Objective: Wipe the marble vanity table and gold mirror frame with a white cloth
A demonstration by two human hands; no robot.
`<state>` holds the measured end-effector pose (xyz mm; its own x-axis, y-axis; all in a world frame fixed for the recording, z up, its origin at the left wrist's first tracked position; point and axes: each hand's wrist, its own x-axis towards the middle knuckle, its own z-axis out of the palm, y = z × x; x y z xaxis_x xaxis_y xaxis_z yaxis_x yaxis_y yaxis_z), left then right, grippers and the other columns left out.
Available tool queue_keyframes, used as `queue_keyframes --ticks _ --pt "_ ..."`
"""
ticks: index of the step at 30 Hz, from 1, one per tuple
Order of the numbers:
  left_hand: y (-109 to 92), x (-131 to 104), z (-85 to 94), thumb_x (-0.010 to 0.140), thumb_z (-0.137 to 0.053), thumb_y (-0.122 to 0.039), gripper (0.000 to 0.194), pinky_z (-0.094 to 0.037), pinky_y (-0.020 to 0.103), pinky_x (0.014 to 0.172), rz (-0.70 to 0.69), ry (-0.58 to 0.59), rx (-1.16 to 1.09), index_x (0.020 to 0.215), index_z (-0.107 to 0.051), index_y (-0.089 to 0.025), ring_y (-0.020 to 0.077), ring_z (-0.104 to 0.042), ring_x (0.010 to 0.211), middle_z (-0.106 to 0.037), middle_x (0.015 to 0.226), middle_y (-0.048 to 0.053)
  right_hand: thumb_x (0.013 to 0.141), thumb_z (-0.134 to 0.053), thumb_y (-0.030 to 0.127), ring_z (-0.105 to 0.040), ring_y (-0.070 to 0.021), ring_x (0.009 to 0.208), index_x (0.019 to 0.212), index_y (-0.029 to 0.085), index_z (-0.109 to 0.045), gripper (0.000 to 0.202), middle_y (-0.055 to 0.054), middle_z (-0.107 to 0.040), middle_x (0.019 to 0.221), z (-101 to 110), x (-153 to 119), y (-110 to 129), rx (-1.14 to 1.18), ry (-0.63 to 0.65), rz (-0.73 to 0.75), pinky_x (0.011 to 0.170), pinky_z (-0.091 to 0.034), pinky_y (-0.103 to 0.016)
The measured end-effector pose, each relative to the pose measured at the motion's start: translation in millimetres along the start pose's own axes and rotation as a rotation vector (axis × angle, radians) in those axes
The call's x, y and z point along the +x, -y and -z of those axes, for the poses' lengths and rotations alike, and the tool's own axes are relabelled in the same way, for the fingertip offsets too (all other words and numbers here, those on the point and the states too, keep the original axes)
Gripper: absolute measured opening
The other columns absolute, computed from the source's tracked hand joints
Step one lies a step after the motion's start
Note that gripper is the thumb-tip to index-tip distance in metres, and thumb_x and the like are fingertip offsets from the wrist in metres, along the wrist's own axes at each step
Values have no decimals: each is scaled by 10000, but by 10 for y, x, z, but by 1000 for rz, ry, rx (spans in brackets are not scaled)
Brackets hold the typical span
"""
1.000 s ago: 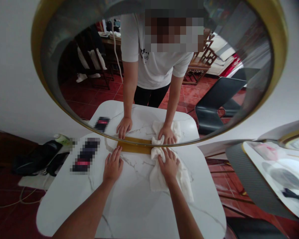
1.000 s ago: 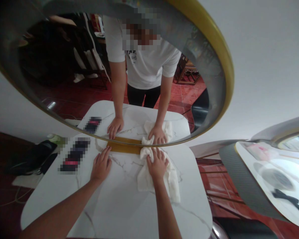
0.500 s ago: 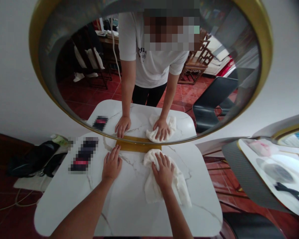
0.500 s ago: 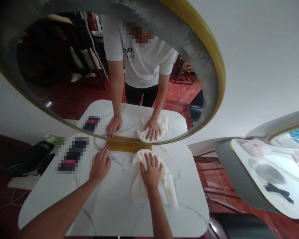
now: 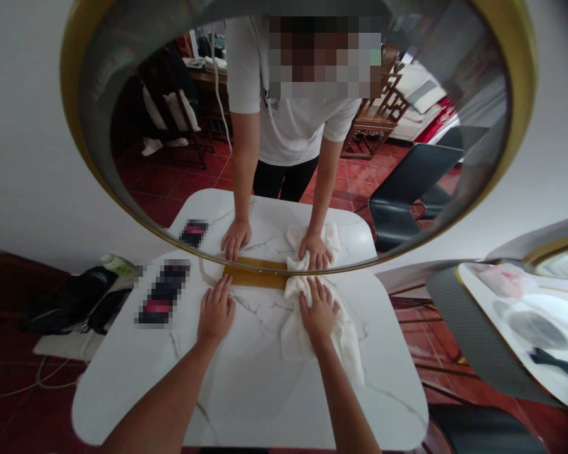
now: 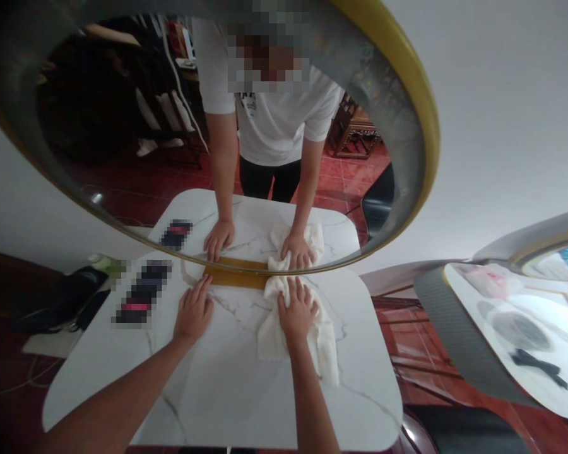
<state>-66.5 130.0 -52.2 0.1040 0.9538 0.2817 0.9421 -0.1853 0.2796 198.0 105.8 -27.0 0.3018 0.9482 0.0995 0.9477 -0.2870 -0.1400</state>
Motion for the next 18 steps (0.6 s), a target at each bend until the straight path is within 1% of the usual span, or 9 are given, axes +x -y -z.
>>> queue_keyframes --ticks 5,13,18 --pt "16 -1 2 873 -354 -186 564 -229 408 1078 -1 13 1 1428 -256 -205 204 -353 1305 -316 1463 76 915 -332 425 -279 -253 1285 1383 357 -319 473 -5 -353 1433 -8 21 -1 3 -6 15 981 -250 -490" --pt "22 2 -5 863 -356 -184 582 -228 403 1080 11 9 -6 1434 -244 -204 206 -353 1306 -323 1459 74 903 -388 410 -247 -245 1313 1365 351 -360 467 6 -344 1443 -14 -215 84 -13 5 138 1006 -227 -464" --pt "20 6 3 865 -362 -183 587 -230 411 1080 14 10 -3 1437 -232 -204 207 -362 1301 -330 1454 78 908 -380 401 -227 -248 1326 1379 340 -336 477 7 -310 1461 -29 -274 161 -27 6 128 1011 -219 -479"
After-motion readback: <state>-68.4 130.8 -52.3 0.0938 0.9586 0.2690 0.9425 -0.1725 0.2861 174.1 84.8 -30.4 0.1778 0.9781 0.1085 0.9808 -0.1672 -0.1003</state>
